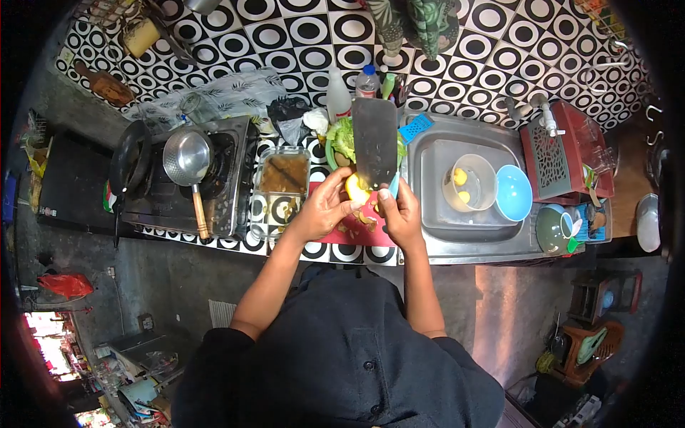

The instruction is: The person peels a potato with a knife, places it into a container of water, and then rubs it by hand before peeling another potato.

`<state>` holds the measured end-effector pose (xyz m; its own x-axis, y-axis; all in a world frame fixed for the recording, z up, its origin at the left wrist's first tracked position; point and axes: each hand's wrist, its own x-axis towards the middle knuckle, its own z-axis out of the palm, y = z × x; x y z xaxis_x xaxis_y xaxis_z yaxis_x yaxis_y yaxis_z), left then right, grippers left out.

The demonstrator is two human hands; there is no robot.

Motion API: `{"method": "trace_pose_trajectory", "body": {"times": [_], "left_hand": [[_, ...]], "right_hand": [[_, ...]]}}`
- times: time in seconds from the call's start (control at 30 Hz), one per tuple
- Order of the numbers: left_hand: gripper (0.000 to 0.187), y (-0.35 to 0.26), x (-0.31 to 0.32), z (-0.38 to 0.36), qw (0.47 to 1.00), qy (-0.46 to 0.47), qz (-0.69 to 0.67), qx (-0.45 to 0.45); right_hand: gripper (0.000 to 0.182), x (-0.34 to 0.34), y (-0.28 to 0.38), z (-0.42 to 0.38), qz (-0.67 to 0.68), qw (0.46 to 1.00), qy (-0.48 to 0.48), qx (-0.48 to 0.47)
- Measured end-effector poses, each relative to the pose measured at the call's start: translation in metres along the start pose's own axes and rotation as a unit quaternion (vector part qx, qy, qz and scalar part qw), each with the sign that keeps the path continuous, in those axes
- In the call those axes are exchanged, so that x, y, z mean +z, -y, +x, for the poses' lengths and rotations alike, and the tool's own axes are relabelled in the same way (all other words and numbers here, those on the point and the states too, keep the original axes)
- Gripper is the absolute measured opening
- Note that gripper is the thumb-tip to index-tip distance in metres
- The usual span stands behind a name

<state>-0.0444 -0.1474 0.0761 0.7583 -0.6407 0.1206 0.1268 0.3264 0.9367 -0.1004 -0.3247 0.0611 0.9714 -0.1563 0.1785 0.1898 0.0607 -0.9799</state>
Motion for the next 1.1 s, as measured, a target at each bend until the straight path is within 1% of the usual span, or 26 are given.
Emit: {"method": "trace_pose_trajectory", "body": {"times": [0.1, 0.2, 0.23, 0.33, 0.4, 0.47, 0.5, 0.6, 0.63, 0.67, 0.73, 0.77, 0.8, 0.9, 0.97, 1.1], "left_hand": [[0.056, -0.005, -0.004, 0.002, 0.999, -0.033, 0.009, 0.000], [0.056, -0.007, -0.012, 0.001, 0.995, -0.062, 0.077, 0.009], [0.055, -0.012, -0.011, 0.002, 0.993, -0.065, 0.096, 0.022], [0.055, -0.014, -0.017, 0.002, 0.978, -0.056, 0.195, 0.043], [0.056, -0.011, -0.018, 0.001, 0.983, -0.059, 0.167, 0.041], [0.057, -0.007, -0.019, -0.001, 0.988, -0.062, 0.132, 0.042], [0.059, -0.006, -0.019, -0.002, 0.988, -0.057, 0.139, 0.045], [0.060, -0.005, -0.015, -0.003, 0.992, -0.070, 0.080, 0.068], [0.061, -0.005, -0.017, -0.003, 0.989, -0.067, 0.119, 0.048], [0.057, -0.005, -0.021, -0.001, 0.973, -0.061, 0.211, 0.075], [0.052, -0.006, -0.027, 0.004, 0.911, -0.045, 0.389, 0.128], [0.051, -0.006, -0.023, 0.001, 0.977, -0.070, 0.194, 0.044], [0.053, -0.013, -0.014, 0.001, 0.996, -0.073, 0.044, 0.027], [0.054, -0.012, -0.016, 0.000, 0.997, -0.067, 0.037, 0.027], [0.054, -0.012, -0.015, -0.001, 0.996, -0.066, 0.044, 0.039], [0.052, -0.005, -0.019, -0.004, 0.997, -0.062, 0.001, 0.043]], "right_hand": [[0.024, -0.003, -0.009, 0.001, 0.002, 1.000, 0.005, 0.016], [0.025, -0.006, -0.015, 0.000, 0.052, 0.996, -0.004, 0.072], [0.025, -0.005, -0.017, 0.001, 0.039, 0.997, -0.015, 0.064], [0.025, -0.002, -0.019, 0.006, -0.019, 0.999, -0.021, 0.020], [0.022, -0.001, -0.020, 0.007, -0.042, 0.999, -0.006, 0.008], [0.021, 0.004, 0.000, 0.010, -0.046, 0.999, 0.014, -0.020], [0.023, 0.005, 0.011, 0.011, -0.062, 0.997, 0.030, -0.034], [0.030, 0.006, 0.018, 0.015, -0.103, 0.975, 0.070, -0.186], [0.039, 0.009, 0.035, 0.010, -0.068, 0.984, 0.096, -0.136], [0.041, 0.011, 0.035, 0.010, -0.094, 0.975, 0.112, -0.166], [0.045, 0.013, 0.035, 0.008, -0.146, 0.953, 0.142, -0.224], [0.054, 0.016, 0.032, 0.005, -0.142, 0.952, 0.146, -0.230], [0.055, 0.017, 0.032, 0.004, -0.169, 0.946, 0.151, -0.234], [0.061, 0.017, 0.033, 0.002, -0.233, 0.931, 0.160, -0.229], [0.061, 0.017, 0.031, 0.001, -0.238, 0.928, 0.160, -0.236], [0.062, 0.018, 0.033, -0.002, -0.244, 0.928, 0.164, -0.231]]}}
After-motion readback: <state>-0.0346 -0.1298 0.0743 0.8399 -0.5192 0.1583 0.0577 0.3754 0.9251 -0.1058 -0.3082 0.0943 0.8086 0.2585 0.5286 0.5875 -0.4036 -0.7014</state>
